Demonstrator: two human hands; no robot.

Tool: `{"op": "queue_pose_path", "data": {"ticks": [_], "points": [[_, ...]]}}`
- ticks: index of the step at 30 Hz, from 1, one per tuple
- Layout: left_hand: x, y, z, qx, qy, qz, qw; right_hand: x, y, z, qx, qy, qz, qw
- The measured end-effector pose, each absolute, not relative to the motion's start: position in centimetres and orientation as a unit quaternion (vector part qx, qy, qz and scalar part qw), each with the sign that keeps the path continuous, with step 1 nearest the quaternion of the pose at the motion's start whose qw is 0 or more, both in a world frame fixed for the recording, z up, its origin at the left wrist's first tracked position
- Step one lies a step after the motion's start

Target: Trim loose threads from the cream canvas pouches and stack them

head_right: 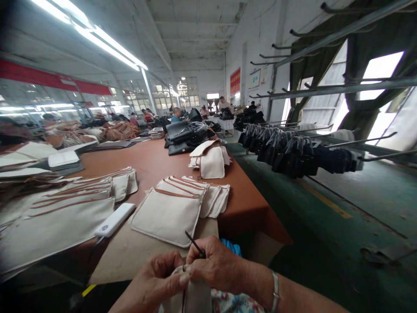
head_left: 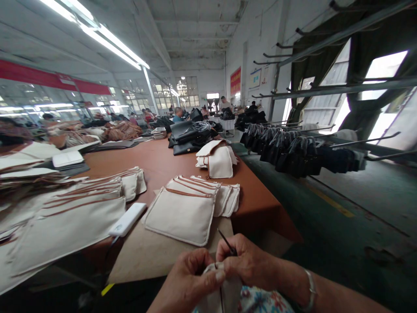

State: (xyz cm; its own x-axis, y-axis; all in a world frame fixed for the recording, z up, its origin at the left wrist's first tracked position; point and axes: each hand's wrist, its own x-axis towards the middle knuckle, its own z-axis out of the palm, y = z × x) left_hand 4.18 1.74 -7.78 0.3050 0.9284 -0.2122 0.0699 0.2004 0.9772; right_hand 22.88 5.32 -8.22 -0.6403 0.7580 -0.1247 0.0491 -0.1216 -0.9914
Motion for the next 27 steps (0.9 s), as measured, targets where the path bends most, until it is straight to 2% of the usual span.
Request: {"op": "queue_pose_path", "data": {"ticks": [14,19,27], "points": [[4.1,1.2,-6.9,0.526,0.527,0.286,0.603,22.6,4.6,-7.9,-0.357,-0.564,0.707,0.235],[3.5,1.5,-7.0,0.565,0.507,0.270,0.592,22.8,4.6,-7.0,-0.321,-0.652,0.629,0.275],[2.8,1.6,-6.5,0.643,0.517,0.203,0.528,22.3,4.7,-6.2,-0.366,-0.706,0.558,0.236]]}}
